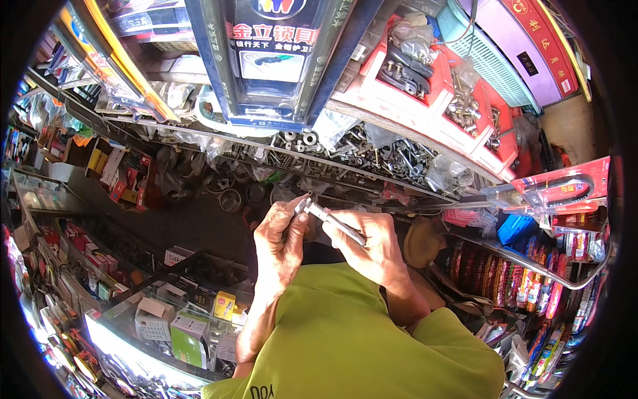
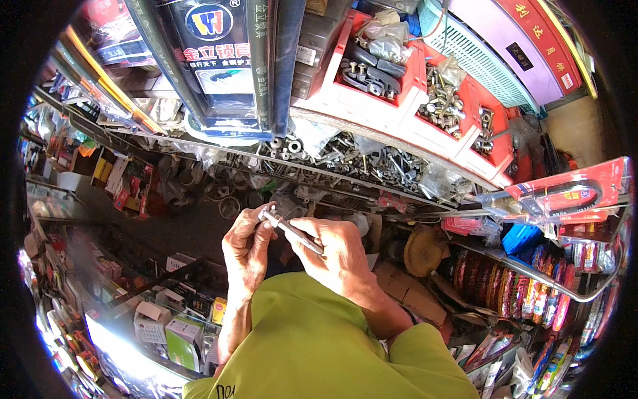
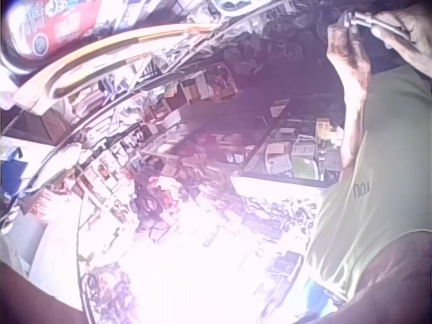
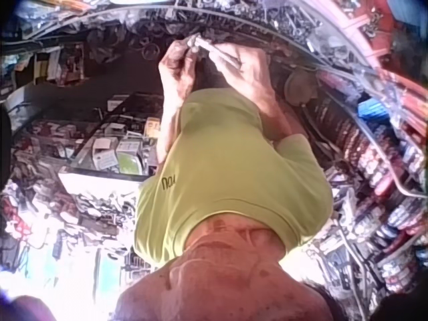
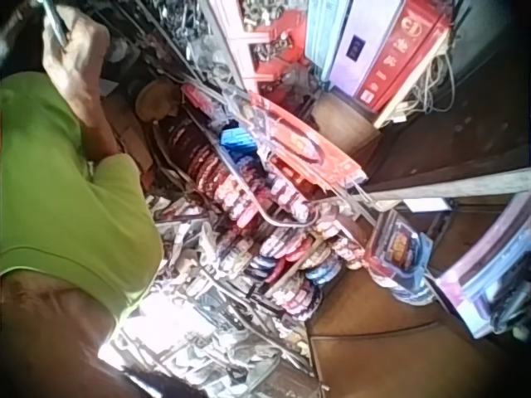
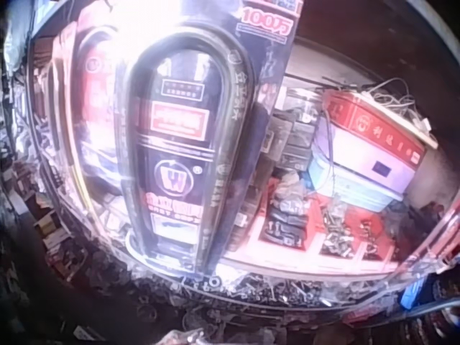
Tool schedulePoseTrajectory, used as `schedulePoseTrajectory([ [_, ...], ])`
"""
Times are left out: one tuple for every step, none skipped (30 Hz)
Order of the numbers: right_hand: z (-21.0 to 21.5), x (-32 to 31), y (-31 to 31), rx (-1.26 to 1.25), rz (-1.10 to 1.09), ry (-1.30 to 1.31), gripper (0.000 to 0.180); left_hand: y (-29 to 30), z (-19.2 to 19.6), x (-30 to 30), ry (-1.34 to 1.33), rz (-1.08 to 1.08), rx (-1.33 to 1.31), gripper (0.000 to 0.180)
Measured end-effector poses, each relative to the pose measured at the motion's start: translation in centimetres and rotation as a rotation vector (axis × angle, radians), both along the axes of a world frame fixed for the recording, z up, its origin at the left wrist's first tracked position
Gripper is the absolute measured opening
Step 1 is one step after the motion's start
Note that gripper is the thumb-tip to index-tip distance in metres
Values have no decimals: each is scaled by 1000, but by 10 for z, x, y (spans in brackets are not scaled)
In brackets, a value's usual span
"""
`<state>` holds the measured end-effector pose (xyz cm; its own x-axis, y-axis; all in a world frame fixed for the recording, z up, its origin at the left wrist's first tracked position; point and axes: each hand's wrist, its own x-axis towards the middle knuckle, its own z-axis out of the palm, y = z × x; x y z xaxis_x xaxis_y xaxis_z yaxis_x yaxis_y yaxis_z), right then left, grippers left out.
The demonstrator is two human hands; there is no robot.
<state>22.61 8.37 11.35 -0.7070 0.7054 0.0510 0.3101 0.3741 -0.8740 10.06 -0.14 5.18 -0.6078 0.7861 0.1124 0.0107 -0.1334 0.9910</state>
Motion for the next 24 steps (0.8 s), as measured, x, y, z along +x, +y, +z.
schedulePoseTrajectory([
  [-1,0,0,-16,-3,6,21,0,3,0,10,3,-4,21],
  [-2,0,0,-31,-7,12,21,0,6,0,20,6,-8,21],
  [-2,0,0,-31,-5,4,20,0,7,0,25,-1,-17,21],
  [-1,0,1,-31,-1,-5,20,0,8,-1,29,-6,-26,21],
  [0,0,1,-32,3,-13,20,-1,8,-1,34,-11,-35,20],
  [1,1,2,-33,23,-33,20,-1,7,-2,62,-12,-30,21],
  [1,2,3,-34,42,-52,20,0,4,-2,92,-14,-23,21],
  [2,3,4,-35,62,-70,20,0,2,-3,121,-16,-17,21],
  [4,2,4,-98,46,-89,20,-1,2,-3,132,-12,-20,22],
  [8,1,3,-162,29,-107,21,-1,1,-4,142,-10,-24,23],
  [9,-1,3,-225,12,-125,21,-1,1,-4,153,-7,-27,24],
  [8,-2,1,-259,-17,-83,20,-1,1,-4,130,2,-17,24],
  [6,-3,-2,-293,-44,-40,19,0,1,-3,107,14,-7,24],
  [5,-4,-3,-327,-71,3,19,0,1,-2,84,25,3,24],
  [5,-4,-2,-358,-57,2,19,0,2,-1,61,23,8,24],
  [6,-2,-1,-389,-43,0,20,0,2,0,37,20,13,25],
  [6,-1,1,-421,-30,-1,21,0,3,1,13,17,18,25],
  [10,-3,2,-488,-33,17,21,-1,2,1,-84,0,38,26],
  [16,-5,3,-553,-37,36,21,-2,1,2,-181,-18,59,26],
  [19,-6,4,-619,-42,55,21,-2,0,3,-278,-36,79,27],
  [18,-6,4,-683,-46,69,21,-2,1,3,-328,-49,85,28],
  [18,-6,3,-746,-53,85,21,-2,1,4,-377,-64,91,29],
  [18,-5,2,-808,-58,102,21,-2,2,4,-426,-79,98,30],
  [18,-7,-1,-835,-73,140,21,-2,-2,4,-393,-88,131,30],
])
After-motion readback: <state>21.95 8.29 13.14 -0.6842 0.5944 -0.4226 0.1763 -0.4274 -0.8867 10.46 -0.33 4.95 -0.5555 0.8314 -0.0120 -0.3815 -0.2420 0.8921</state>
